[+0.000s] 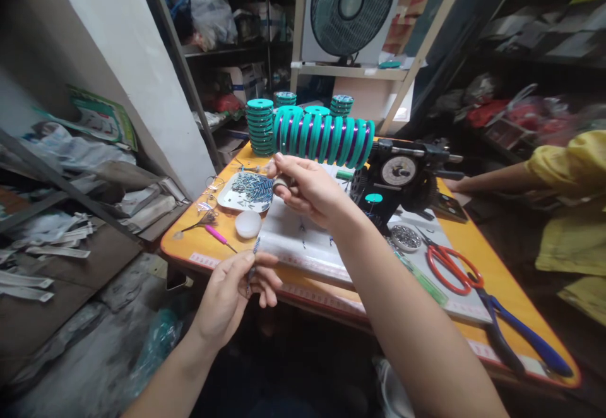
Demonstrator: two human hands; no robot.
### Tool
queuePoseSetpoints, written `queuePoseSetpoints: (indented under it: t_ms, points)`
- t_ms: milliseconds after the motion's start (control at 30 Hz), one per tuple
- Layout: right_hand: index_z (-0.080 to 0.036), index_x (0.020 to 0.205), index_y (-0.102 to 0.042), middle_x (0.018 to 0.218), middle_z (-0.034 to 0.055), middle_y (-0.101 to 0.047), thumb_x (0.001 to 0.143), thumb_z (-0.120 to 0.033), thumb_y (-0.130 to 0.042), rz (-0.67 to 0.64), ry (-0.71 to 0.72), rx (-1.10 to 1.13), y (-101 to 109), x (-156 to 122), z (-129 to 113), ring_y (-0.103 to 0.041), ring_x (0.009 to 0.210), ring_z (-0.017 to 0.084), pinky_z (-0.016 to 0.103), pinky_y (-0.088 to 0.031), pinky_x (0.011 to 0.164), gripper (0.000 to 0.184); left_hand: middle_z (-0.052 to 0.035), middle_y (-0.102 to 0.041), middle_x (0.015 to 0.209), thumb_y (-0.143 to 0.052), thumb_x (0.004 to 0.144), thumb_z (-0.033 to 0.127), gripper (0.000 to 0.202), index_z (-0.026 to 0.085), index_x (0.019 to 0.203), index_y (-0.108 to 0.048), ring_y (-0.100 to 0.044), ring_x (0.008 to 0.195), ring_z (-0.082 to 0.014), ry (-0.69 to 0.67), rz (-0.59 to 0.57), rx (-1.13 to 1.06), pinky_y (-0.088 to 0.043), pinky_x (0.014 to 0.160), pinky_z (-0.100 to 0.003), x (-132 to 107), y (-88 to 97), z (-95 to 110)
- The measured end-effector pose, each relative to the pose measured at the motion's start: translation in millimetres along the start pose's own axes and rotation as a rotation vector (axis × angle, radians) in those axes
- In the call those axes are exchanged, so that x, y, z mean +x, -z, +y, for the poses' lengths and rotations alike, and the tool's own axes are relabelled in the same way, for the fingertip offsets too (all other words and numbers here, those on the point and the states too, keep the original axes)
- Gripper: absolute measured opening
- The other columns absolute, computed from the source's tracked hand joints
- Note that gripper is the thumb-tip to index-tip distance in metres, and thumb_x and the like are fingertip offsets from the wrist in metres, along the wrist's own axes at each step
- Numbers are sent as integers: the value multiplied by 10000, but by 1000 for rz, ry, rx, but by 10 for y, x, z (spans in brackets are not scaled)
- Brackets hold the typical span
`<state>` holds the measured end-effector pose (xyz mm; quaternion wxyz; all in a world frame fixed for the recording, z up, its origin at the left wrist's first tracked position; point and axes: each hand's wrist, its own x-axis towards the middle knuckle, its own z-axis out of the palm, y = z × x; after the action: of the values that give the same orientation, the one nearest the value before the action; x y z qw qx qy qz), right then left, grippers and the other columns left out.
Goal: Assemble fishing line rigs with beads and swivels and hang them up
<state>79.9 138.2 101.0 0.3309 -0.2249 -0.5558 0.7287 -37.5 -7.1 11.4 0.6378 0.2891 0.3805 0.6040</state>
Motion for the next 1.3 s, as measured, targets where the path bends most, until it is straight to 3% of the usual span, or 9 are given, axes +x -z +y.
queuePoseSetpoints:
  t_ms: [133, 500, 700, 867, 1033, 1100, 1167, 1233, 1300]
  points:
    - [-134, 845, -668, 429, -60, -498, 929, -384, -646, 15, 20, -98, 47, -37, -84, -255, 258, 9, 113, -157, 261, 265, -97, -750, 704, -663, 854, 425, 392, 83, 1045, -677, -667, 490, -155, 30, -30, -27, -444, 451, -197, -2, 14, -26]
    - [-128, 884, -684, 450, -46, -528, 932, -382, -640, 30, -14, -92, 117, -79, -26, -266, 251, 4, 111, -152, 267, 263, -124, -779, 773, -630, 895, 407, 332, 94, 985, -697, -708, 530, -161, 39, -166, -144, -487, 463, -179, -86, 38, -10]
    - [-119, 837, -640, 485, -26, -564, 934, -375, -647, -7, -31, -18, 131, -62, -14, -298, 262, 2, 100, -184, 263, 274, -105, -774, 723, -706, 850, 462, 364, 98, 877, -710, -691, 478, -146, 69, -144, -133, -464, 411, -153, -59, 21, -23]
    - [-163, 744, -531, 498, -24, -560, 962, -445, -596, 16, -81, 91, 87, -25, 23, -385, 305, 21, 92, -226, 267, 363, -69, -752, 641, -772, 785, 453, 352, 110, 739, -706, -650, 414, -116, 83, -97, -164, -436, 381, -133, -50, 5, -25]
    - [-178, 697, -479, 488, -37, -534, 927, -452, -650, 42, -80, 127, 42, 12, 61, -393, 322, 22, 92, -212, 260, 397, -44, -724, 582, -767, 771, 450, 341, 127, 691, -691, -624, 392, -112, 78, -65, -181, -398, 366, -139, -47, 13, -33]
    - [-171, 704, -502, 489, -34, -545, 917, -446, -663, 43, -54, 99, 44, 7, 56, -375, 313, 18, 98, -205, 262, 384, -49, -735, 620, -700, 834, 447, 328, 138, 722, -696, -644, 439, -123, 35, -57, -100, -425, 404, -163, -34, 28, -55]
    - [-149, 754, -573, 480, -34, -553, 916, -438, -668, 35, -16, 19, 58, -10, 30, -341, 291, 12, 109, -192, 266, 344, -66, -763, 737, -597, 923, 407, 304, 152, 821, -726, -700, 594, -148, -65, -24, 106, -509, 539, -212, -17, 57, -87]
    - [-128, 833, -649, 456, -42, -540, 916, -448, -668, 29, 14, -110, 80, -32, -17, -309, 278, 11, 123, -166, 270, 331, -80, -764, 903, -516, 979, 334, 290, 169, 937, -750, -712, 830, -177, -238, 32, 418, -544, 769, -284, 1, 100, -126]
    - [-118, 903, -700, 430, -53, -510, 919, -468, -661, 30, 24, -261, 96, -54, -74, -297, 284, 16, 135, -144, 278, 352, -94, -718, 1014, -498, 985, 269, 276, 174, 987, -757, -647, 1012, -211, -443, 97, 730, -493, 926, -345, 15, 148, -169]
